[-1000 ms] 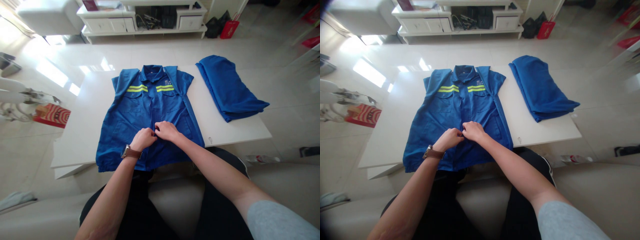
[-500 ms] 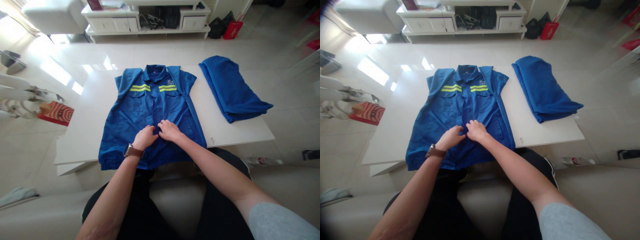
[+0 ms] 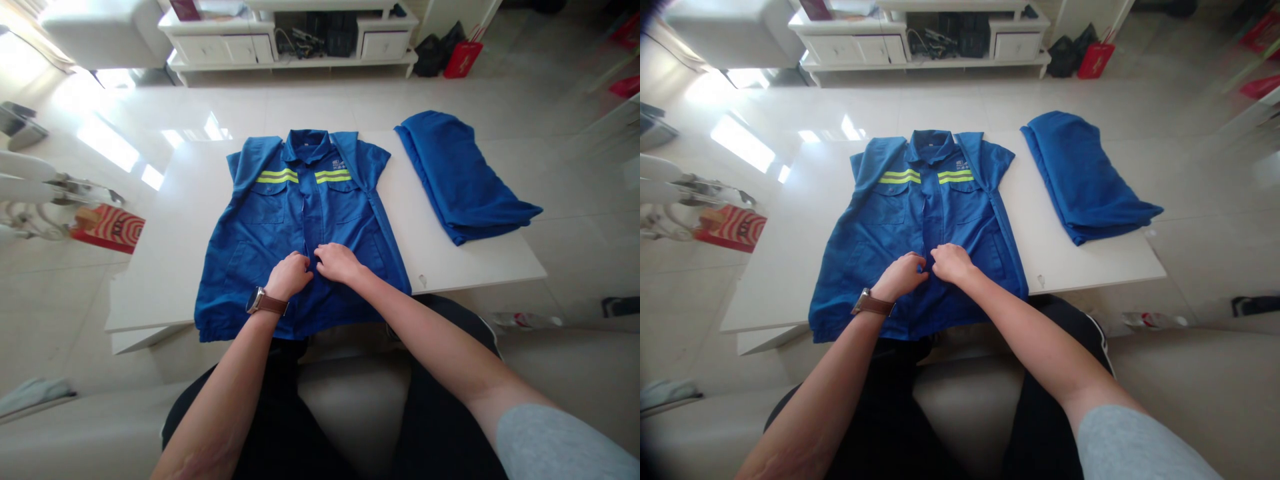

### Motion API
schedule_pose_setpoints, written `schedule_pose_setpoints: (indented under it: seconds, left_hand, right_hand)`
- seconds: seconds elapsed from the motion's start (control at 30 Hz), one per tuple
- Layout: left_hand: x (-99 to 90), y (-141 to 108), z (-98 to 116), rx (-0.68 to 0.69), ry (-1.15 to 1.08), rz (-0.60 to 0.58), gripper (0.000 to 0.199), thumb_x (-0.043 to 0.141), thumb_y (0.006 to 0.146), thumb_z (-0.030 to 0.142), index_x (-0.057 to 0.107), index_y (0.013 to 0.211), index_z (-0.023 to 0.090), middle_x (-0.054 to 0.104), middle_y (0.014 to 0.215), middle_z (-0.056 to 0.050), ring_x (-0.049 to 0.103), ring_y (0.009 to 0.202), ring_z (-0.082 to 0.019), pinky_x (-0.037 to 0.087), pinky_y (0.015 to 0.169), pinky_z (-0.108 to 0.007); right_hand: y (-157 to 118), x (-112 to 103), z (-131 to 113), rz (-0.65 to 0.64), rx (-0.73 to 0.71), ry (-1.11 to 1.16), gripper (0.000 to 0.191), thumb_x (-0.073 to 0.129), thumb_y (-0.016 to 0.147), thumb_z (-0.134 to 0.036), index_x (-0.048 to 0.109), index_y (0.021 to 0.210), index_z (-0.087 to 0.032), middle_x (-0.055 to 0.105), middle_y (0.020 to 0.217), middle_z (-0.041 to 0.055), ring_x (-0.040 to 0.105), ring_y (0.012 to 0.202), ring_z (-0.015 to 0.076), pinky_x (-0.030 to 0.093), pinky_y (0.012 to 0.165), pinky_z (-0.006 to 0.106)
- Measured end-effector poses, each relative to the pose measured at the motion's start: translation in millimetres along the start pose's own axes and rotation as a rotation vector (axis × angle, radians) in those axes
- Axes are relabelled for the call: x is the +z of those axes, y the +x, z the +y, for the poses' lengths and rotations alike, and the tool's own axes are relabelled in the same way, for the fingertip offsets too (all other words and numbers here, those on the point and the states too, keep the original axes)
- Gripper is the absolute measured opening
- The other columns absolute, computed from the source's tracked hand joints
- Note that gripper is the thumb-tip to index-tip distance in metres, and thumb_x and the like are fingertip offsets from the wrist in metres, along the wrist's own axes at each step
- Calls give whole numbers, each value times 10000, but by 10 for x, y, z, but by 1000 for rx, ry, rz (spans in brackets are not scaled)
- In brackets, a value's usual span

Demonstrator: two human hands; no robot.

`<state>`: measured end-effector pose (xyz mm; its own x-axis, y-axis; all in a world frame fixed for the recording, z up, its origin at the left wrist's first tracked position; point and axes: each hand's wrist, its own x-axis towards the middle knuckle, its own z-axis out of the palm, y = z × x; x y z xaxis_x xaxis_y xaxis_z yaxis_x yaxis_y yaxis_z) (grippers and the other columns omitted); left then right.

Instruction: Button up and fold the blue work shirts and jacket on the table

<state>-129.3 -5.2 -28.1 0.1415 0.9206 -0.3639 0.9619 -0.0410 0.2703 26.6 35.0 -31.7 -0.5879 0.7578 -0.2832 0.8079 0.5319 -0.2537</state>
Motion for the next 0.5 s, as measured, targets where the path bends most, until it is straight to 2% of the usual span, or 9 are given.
schedule_pose_setpoints:
  seconds: [0.5]
  left_hand:
    - [-34,5,22,14,-10,8,159,609,834,263,752,881,209,761,978,-114,713,1021,-287,531,847,-326]
  right_hand:
    - [-5,-25,-38,9,25,-14,309,518,941,-185,751,1141,-152,756,1164,154,705,1098,273,525,940,340]
